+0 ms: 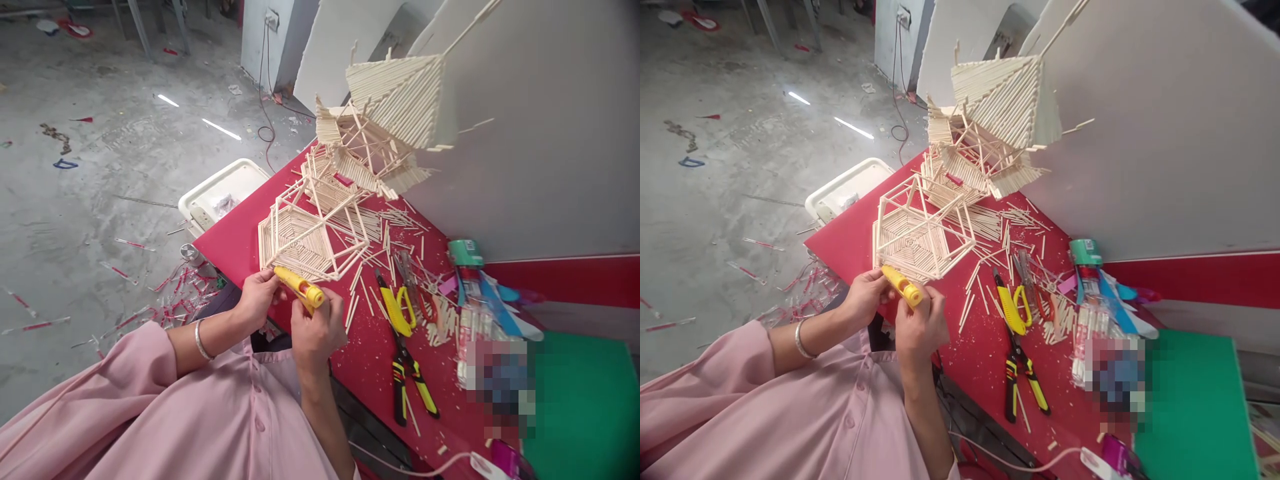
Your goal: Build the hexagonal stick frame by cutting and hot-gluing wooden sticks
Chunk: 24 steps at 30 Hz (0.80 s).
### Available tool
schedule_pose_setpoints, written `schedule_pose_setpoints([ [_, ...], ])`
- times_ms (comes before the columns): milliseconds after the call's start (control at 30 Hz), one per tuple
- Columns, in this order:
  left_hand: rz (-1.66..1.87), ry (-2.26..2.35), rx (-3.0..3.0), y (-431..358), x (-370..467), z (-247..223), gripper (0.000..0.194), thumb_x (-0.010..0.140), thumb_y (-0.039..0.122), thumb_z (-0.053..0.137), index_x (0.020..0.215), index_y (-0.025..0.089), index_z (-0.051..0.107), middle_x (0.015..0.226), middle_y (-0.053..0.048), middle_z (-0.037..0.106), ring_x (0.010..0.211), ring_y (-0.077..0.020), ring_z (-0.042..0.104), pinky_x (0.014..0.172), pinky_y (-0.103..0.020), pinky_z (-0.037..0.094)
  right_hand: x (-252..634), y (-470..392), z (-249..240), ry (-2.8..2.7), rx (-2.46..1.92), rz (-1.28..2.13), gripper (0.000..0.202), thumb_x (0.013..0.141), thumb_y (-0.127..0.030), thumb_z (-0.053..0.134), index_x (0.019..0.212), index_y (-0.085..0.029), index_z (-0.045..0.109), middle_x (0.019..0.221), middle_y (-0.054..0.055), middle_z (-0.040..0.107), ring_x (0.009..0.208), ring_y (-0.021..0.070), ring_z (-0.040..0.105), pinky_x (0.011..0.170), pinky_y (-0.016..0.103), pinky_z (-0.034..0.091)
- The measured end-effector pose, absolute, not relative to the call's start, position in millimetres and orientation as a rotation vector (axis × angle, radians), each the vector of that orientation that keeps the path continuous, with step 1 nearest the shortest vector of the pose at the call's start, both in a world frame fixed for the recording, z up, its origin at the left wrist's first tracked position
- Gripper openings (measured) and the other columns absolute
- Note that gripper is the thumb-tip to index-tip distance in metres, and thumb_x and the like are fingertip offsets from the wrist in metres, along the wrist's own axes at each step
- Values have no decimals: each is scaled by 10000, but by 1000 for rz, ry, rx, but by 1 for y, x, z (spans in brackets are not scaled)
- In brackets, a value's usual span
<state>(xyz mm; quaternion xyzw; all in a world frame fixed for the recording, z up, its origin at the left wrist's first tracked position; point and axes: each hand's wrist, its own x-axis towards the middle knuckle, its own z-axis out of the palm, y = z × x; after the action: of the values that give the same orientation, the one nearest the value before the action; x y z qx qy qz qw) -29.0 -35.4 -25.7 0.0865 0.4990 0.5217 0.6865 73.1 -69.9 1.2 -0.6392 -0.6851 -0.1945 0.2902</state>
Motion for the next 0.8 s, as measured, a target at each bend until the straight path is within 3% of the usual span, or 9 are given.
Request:
schedule_pose_setpoints([
  [500,1158,1110,204,-36,-29,-27,307,588,403,822,651,147,666,528,-5,602,426,-74,492,405,-188,273,72,-70,3,-1847,-1690,-499,220,851,-114,601,1048,-209,619,888,20,689,754,141,682,633,235,480],
  [800,1151,1121,207,-36,-29,-28,253,607,346,800,651,140,661,521,-4,600,414,-74,495,400,-189,277,76,-72,-2,-1852,-1694,-471,263,850,-106,581,1084,-218,621,926,27,682,777,139,686,660,230,489],
])
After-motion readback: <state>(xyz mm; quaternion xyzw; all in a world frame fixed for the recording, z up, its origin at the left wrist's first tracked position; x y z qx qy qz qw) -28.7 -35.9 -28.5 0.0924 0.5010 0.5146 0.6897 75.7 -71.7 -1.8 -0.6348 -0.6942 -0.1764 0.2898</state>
